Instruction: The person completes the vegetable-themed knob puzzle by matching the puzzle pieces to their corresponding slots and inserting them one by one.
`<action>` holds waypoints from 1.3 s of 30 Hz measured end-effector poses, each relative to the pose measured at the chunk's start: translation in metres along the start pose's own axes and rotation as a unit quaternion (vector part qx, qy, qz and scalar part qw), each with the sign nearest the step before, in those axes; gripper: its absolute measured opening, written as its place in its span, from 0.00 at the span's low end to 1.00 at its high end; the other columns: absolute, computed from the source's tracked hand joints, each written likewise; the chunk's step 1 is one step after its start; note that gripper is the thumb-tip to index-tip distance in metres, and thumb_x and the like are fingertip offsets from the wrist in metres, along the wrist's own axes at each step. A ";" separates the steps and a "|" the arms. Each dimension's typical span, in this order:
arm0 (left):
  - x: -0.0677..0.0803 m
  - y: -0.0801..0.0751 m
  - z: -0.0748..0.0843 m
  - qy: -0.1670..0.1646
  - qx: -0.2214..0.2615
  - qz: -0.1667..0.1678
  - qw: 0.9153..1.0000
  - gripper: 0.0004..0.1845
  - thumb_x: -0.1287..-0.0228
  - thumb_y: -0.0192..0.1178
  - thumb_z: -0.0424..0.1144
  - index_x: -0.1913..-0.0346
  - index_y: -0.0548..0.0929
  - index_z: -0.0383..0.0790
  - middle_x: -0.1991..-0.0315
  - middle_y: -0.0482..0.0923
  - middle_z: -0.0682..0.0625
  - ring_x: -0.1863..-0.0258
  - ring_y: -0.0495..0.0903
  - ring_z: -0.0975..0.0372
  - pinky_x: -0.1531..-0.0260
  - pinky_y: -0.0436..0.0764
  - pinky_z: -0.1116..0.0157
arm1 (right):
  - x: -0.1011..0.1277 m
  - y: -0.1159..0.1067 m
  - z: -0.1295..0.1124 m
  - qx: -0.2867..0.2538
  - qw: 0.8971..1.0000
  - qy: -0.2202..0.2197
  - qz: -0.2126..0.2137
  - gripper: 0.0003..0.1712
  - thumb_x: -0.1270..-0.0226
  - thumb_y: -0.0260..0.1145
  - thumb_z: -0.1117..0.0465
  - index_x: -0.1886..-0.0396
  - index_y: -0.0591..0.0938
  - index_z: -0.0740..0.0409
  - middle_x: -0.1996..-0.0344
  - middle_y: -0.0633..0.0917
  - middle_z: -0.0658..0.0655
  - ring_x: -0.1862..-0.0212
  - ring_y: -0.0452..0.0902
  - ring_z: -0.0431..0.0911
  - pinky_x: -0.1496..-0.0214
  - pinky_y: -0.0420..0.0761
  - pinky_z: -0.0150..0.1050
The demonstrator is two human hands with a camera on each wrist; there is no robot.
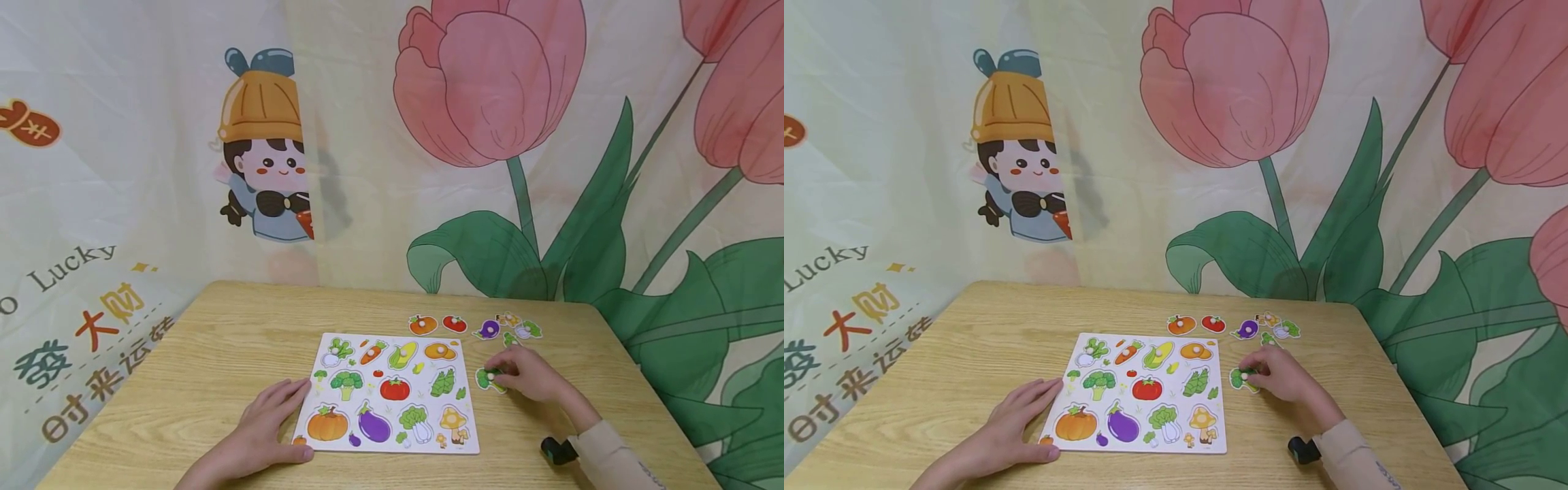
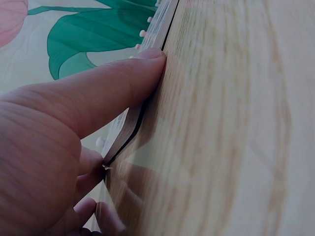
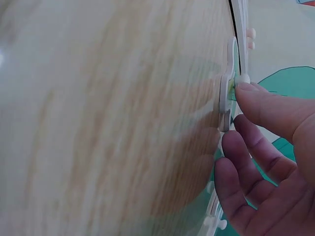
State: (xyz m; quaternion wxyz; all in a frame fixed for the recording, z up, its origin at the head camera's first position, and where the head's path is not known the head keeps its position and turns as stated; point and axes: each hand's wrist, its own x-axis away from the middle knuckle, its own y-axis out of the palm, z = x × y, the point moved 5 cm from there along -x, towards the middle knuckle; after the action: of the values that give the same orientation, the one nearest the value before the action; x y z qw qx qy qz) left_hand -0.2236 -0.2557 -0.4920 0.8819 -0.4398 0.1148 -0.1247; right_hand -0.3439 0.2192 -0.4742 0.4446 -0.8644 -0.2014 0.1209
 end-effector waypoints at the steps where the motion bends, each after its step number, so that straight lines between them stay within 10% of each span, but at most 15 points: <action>1: 0.000 0.000 0.000 0.000 0.000 0.000 1.000 0.61 0.49 0.79 0.65 0.18 0.65 0.38 0.19 0.62 0.39 0.20 0.50 0.36 0.32 0.50 0.24 | 0.000 0.000 0.001 0.002 1.000 0.002 0.002 0.12 0.29 0.74 0.65 0.49 0.90 0.49 0.52 0.86 0.47 0.54 0.74 0.45 0.55 0.78 0.34; 39: 0.000 0.001 -0.002 0.006 0.000 0.004 1.000 0.60 0.49 0.79 0.65 0.18 0.65 0.38 0.19 0.63 0.39 0.20 0.50 0.36 0.32 0.51 0.24 | 0.005 0.006 -0.029 0.007 0.997 0.060 0.054 0.06 0.32 0.77 0.64 0.61 0.92 0.47 0.64 0.83 0.46 0.62 0.73 0.43 0.64 0.77 0.35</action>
State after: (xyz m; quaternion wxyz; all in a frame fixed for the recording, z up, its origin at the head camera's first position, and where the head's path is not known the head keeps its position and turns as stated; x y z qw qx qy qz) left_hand -0.2244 -0.2567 -0.4945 0.8817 -0.4387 0.1219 -0.1236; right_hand -0.3273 0.1978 -0.4626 0.4546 -0.8766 -0.1267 0.0939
